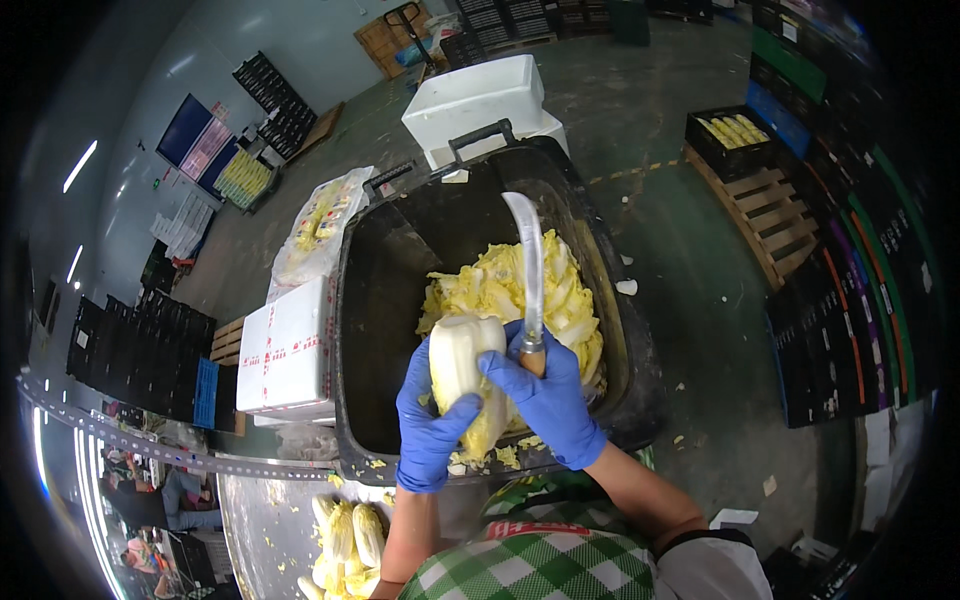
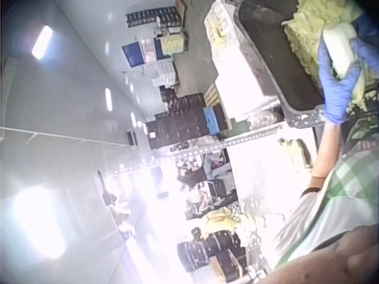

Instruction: The person uses a curved knife to trim and cut napa cabbage heads over a large black bin. They repeatedly remove outer leaves and cut the base, placing trimmed pieces into the bin while whole cabbages remain on the metal table.

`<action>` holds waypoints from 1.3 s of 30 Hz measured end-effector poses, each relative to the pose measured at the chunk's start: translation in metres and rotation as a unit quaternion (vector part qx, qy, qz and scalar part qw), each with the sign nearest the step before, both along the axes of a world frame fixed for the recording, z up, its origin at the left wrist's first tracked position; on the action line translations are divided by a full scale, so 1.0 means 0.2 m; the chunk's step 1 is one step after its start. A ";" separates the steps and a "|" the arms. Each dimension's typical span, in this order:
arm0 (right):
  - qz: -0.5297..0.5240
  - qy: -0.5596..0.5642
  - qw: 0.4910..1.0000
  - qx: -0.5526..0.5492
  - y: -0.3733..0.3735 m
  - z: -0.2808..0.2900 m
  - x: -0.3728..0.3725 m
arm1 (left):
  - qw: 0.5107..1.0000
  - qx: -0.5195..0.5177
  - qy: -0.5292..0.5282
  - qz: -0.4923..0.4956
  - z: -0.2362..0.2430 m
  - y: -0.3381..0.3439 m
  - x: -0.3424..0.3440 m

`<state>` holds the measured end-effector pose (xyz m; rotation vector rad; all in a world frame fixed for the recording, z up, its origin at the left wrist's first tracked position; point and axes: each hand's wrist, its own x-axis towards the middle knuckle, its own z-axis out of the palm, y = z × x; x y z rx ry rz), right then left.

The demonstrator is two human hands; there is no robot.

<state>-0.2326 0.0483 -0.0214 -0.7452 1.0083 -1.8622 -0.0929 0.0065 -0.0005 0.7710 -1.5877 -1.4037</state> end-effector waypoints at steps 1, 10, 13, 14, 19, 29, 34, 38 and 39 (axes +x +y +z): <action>-0.007 0.013 1.000 0.012 0.00 0.00 -0.01 | 0.999 0.029 0.026 0.004 0.00 0.00 0.00; -0.362 0.636 0.682 0.021 -0.14 0.16 -0.26 | 0.922 0.275 0.263 0.067 0.01 -0.02 0.10; -0.084 0.364 0.925 0.068 -0.07 0.11 -0.14 | 0.963 0.192 0.190 0.017 0.01 0.01 0.11; 0.005 0.298 0.954 0.026 -0.03 0.09 -0.09 | 0.968 0.173 0.178 0.029 0.01 0.01 0.11; 0.165 0.172 0.971 0.022 0.03 0.07 0.01 | 0.976 0.125 0.151 0.091 0.02 0.04 0.09; 0.051 0.177 0.983 -0.006 -0.06 0.06 -0.02 | 0.969 0.112 0.210 0.063 -0.01 0.02 0.12; -0.135 0.366 0.911 0.135 -0.22 0.05 -0.34 | 0.954 0.179 0.236 0.039 -0.05 0.02 0.17; -0.281 0.647 0.705 0.064 -0.23 0.03 -0.40 | 0.903 0.269 0.323 -0.093 -0.04 0.00 0.18; -0.194 0.555 0.803 0.097 -0.18 0.02 -0.33 | 0.887 0.283 0.351 -0.101 -0.03 0.00 0.17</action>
